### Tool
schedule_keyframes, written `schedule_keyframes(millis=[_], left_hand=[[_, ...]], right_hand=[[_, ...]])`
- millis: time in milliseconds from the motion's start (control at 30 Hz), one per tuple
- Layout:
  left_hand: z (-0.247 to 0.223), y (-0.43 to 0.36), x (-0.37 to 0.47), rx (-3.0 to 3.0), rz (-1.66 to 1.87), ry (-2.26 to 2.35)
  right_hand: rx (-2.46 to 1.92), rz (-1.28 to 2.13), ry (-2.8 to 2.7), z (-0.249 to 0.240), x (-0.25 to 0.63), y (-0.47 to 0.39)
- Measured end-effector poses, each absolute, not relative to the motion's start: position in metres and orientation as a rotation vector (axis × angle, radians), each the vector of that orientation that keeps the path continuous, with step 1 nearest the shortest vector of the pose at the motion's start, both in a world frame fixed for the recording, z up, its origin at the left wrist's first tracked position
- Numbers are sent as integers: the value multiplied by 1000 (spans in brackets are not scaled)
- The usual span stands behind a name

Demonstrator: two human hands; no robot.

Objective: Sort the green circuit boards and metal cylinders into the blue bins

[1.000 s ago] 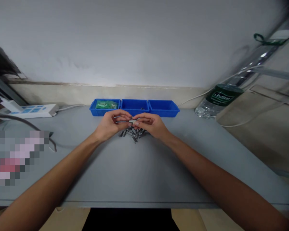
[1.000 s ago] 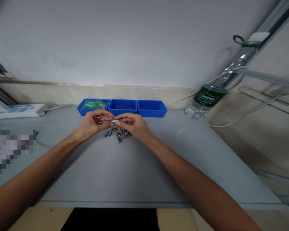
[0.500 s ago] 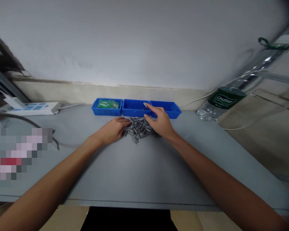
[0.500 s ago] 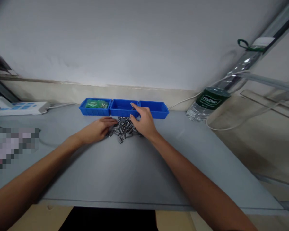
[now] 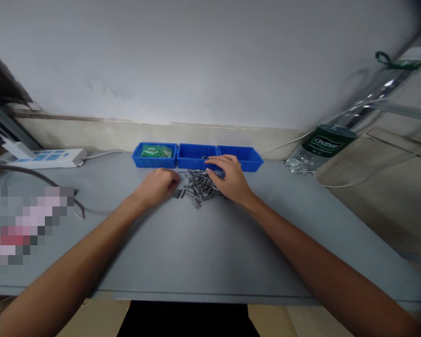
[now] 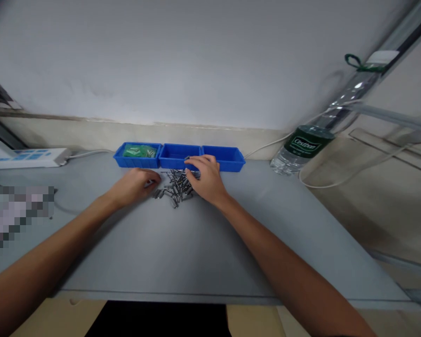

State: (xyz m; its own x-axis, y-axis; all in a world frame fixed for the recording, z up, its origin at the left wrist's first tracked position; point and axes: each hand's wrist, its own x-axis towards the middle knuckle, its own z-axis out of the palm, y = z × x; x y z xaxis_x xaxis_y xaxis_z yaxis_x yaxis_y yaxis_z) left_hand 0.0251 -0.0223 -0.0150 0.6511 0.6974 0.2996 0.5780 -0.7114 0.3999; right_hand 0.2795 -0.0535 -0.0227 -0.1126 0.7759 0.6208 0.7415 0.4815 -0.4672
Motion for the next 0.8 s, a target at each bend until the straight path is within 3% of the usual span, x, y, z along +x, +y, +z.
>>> schedule_keyframes(millis=[167, 400, 567, 800], left_hand=[[-17, -23, 25, 2679, 568, 1191], [-14, -24, 28, 2500, 859, 1025], [-1, -36, 39, 2331, 1123, 820], [7, -48, 46, 2418, 1172, 813]], right_hand=[[-1212, 89, -1887, -20, 279, -57], [-1087, 140, -1900, -15, 275, -63], [-1081, 604, -1813, -13, 270, -66], [-951, 1102, -1682, -18, 268, -65]])
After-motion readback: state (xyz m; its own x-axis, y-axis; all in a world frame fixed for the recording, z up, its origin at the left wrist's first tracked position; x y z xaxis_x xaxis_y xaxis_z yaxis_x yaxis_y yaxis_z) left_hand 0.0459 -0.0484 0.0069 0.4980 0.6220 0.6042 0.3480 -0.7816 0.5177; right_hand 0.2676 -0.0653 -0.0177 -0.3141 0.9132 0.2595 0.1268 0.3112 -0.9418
